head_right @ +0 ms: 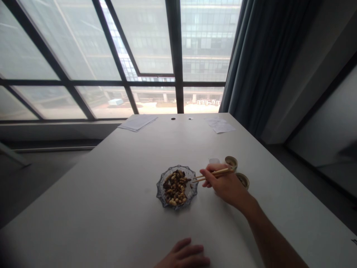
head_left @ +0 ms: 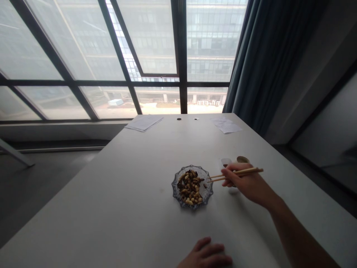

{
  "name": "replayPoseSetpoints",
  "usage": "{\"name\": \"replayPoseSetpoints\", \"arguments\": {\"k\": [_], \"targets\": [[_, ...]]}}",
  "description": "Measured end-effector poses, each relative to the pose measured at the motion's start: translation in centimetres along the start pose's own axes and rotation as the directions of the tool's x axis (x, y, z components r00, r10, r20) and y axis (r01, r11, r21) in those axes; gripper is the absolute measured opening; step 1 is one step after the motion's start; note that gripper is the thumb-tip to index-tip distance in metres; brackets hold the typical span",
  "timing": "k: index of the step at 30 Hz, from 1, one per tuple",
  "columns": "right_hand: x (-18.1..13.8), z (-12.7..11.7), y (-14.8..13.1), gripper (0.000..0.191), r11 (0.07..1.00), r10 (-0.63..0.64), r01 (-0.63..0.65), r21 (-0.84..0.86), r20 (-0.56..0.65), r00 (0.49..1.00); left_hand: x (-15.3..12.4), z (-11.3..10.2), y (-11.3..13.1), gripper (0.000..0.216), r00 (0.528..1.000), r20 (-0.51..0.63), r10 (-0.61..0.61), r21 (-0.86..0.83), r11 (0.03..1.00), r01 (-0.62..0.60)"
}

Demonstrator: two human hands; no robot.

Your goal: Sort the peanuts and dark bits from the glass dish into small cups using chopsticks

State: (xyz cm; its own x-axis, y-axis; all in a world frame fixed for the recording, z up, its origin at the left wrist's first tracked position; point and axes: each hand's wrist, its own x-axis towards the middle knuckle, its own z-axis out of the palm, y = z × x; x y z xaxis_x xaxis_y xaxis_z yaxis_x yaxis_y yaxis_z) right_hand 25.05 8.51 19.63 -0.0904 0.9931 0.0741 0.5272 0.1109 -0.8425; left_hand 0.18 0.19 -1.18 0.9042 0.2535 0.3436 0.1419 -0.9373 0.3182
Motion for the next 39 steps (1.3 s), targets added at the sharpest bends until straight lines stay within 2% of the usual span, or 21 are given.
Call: {"name": "replayPoseSetpoints", "arguments": {"k": [4, 11, 16, 23, 26, 29, 32, 36, 39], "targets": [[0.2, 2.1, 0.2, 0.039, 0.998, -0.034, 0.037, -0.052, 0.065, 0.997, -0.1, 0.3, -0.1, 0.036, 1.000, 0.011, -0.008, 0.008, 1.000, 0.008], [0.9, 3.8, 1.7, 0.036, 0.991, 0.010, 0.000, -0.133, 0.077, 0.997, 0.0, 0.5, -0.3, 0.038, 1.000, -0.012, 0.011, 0.107, 0.994, -0.010], [0.8, 4.2, 1.6, 0.045, 0.986, -0.074, 0.084, -0.145, 0.073, 0.995, -0.1, 0.4, -0.2, 0.037, 1.000, -0.006, 0.002, 0.120, 0.993, -0.001], [0.6, 4.0, 1.4, 0.045, 0.986, -0.039, 0.045, -0.159, 0.041, 0.998, -0.1, 0.3, -0.2, 0.039, 1.000, -0.005, 0.001, 0.100, 0.995, 0.000], [0.5, 3.3, 0.9, 0.043, 0.992, -0.058, 0.060, -0.110, 0.014, 0.998, -0.1, 0.4, -0.2, 0.036, 1.000, 0.000, 0.003, 0.076, 0.997, -0.003], [0.6, 1.6, 0.3, 0.042, 0.996, -0.065, 0.060, -0.070, -0.065, 0.996, -0.1, 0.6, -0.1, 0.036, 1.000, 0.012, -0.016, 0.042, 0.999, 0.015], [0.9, -0.8, 0.6, 0.043, 0.999, -0.026, 0.015, -0.052, -0.216, 0.976, 0.0, 0.4, -0.1, 0.038, 0.999, 0.027, -0.036, -0.014, 0.999, 0.037], [1.5, -4.0, 2.3, 0.042, 0.998, -0.036, 0.012, -0.056, -0.450, 0.892, 0.0, -0.2, -0.1, 0.038, 0.997, 0.051, -0.053, -0.110, 0.992, 0.059], [1.8, -5.3, 3.3, 0.040, 0.997, -0.033, -0.009, -0.076, -0.530, 0.847, 0.0, -0.6, 0.0, 0.038, 0.999, 0.036, -0.037, -0.056, 0.998, 0.038]]}}
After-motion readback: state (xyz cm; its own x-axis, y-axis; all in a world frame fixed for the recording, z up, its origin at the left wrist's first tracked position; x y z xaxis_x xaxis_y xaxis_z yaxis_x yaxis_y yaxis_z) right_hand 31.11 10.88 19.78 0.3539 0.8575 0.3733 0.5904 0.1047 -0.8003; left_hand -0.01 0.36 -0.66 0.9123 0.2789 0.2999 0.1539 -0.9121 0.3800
